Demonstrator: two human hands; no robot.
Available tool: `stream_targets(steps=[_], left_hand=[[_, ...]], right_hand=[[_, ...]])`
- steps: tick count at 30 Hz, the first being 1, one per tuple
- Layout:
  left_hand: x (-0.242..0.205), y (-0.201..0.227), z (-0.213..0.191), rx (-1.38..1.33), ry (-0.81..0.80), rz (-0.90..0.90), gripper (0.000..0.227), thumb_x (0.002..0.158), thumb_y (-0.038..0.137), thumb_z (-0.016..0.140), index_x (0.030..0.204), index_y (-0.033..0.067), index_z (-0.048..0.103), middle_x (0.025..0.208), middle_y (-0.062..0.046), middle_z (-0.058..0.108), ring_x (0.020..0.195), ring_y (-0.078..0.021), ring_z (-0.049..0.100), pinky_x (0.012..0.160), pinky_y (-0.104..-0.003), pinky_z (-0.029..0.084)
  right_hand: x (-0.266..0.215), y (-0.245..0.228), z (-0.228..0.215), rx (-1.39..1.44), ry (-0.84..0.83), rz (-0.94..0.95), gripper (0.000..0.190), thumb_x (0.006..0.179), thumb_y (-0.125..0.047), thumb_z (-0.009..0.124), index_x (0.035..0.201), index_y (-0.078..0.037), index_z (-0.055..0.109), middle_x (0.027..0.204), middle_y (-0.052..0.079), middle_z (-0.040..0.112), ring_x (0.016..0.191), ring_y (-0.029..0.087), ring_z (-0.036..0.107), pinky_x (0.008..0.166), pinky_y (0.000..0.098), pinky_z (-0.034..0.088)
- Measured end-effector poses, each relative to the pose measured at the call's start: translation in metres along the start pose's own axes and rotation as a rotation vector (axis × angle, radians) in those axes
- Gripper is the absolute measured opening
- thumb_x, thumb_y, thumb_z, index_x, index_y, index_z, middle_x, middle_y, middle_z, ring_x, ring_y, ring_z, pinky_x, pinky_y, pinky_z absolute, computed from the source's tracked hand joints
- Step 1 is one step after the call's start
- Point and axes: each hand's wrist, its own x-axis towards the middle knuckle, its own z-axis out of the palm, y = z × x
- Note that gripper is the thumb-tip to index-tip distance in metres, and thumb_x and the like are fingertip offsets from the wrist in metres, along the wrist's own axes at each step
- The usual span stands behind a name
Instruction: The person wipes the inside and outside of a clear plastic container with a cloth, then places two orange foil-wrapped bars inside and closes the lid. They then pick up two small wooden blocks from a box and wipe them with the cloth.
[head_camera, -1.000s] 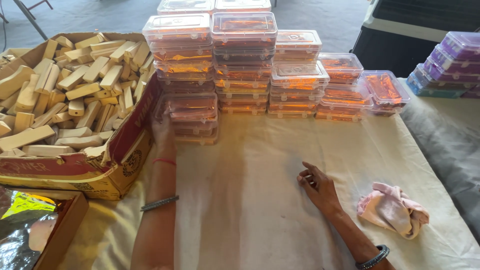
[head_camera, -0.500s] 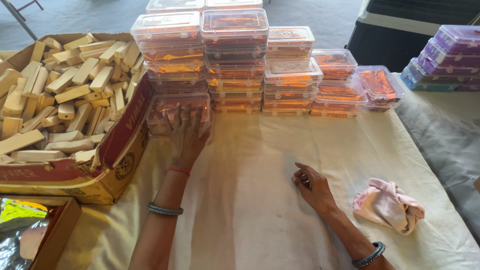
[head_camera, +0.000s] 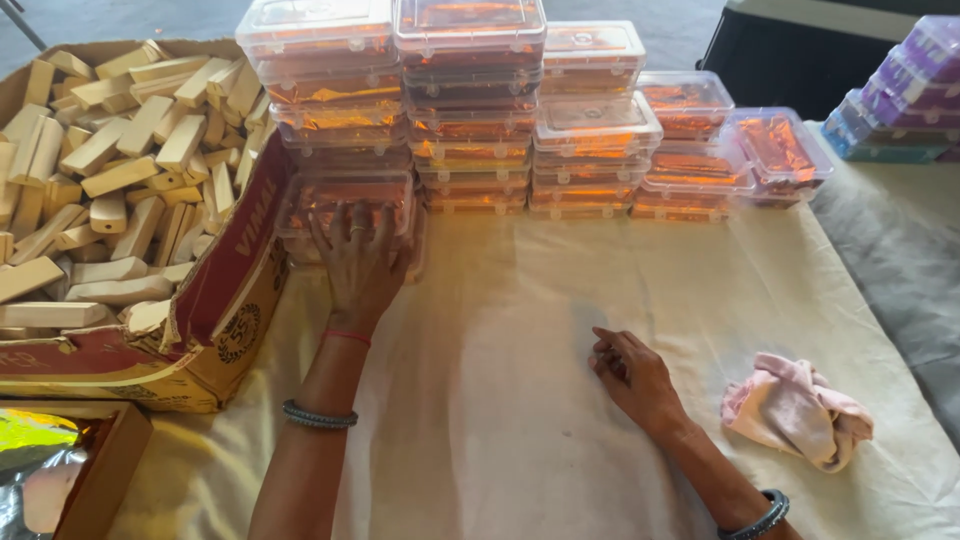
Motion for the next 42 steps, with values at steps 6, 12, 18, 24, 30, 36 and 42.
stream_targets(steps=[6,12,18,24,30,36,42], left_hand=[[-0.001,0.004,0.0,0.044,0.052,-0.018,0.055,0.093,0.041,0.07,0.14,0.014,0.06,0.141,-0.019,0.057,0.14,-0.0422,0.044,0.12,-0.069,0.016],[0.0,0.002,-0.013,0.07,-0.05,-0.035,0.069,0.085,0.043,0.073,0.144,0.0122,0.053,0.148,-0.019,0.05,0.143,-0.0407,0.039,0.119,-0.067,0.015],[-0.011,-0.001,-0.023,-0.051,-0.018,-0.022,0.083,0.084,0.04,0.075,0.155,0.0107,0.044,0.153,-0.016,0.047,0.149,-0.0299,0.036,0.123,-0.06,0.015],[-0.053,0.028,-0.027,-0.013,0.013,-0.043,0.077,0.091,0.037,0.072,0.155,0.0056,0.042,0.156,-0.018,0.045,0.15,-0.0326,0.035,0.125,-0.058,0.02],[-0.107,0.11,-0.007,-0.402,-0.136,0.022,0.064,0.089,0.037,0.07,0.144,0.0101,0.051,0.151,-0.014,0.048,0.143,-0.0327,0.039,0.116,-0.062,0.025],[-0.106,0.171,-0.031,-0.573,-0.468,0.057,0.068,0.09,0.04,0.07,0.146,0.0086,0.049,0.153,-0.015,0.04,0.144,-0.0339,0.032,0.116,-0.065,0.017],[-0.111,0.176,-0.034,-0.539,-0.471,0.142,0.063,0.093,0.042,0.066,0.145,0.0076,0.054,0.155,-0.014,0.042,0.148,-0.0305,0.031,0.118,-0.064,0.014]], right_hand=[[-0.001,-0.003,-0.001,-0.031,0.015,-0.032,0.041,0.09,-0.012,0.069,0.13,-0.006,0.065,0.102,0.004,0.072,0.077,0.015,0.068,0.071,0.0312,0.057],[0.0,0.009,-0.001,-0.034,0.016,-0.076,0.039,0.09,-0.012,0.069,0.128,-0.005,0.065,0.102,0.005,0.071,0.079,0.017,0.069,0.071,0.0321,0.058],[0.002,0.016,0.0,0.003,0.024,-0.12,0.039,0.089,-0.011,0.069,0.128,-0.004,0.065,0.101,0.005,0.072,0.08,0.017,0.07,0.071,0.0315,0.059],[0.003,0.013,0.001,0.002,-0.001,-0.122,0.038,0.091,-0.011,0.068,0.127,-0.003,0.065,0.101,0.007,0.072,0.08,0.019,0.07,0.072,0.0327,0.058],[0.003,0.025,0.003,-0.002,0.016,-0.116,0.035,0.091,-0.012,0.068,0.125,-0.005,0.066,0.101,0.007,0.071,0.08,0.02,0.071,0.073,0.0323,0.058],[0.004,0.023,0.002,0.01,0.031,-0.159,0.032,0.09,-0.012,0.069,0.121,-0.006,0.069,0.099,0.008,0.07,0.08,0.02,0.07,0.072,0.032,0.058],[0.006,0.022,0.002,0.083,0.038,-0.184,0.03,0.09,-0.012,0.069,0.119,-0.005,0.069,0.098,0.008,0.07,0.08,0.019,0.07,0.072,0.032,0.058]])
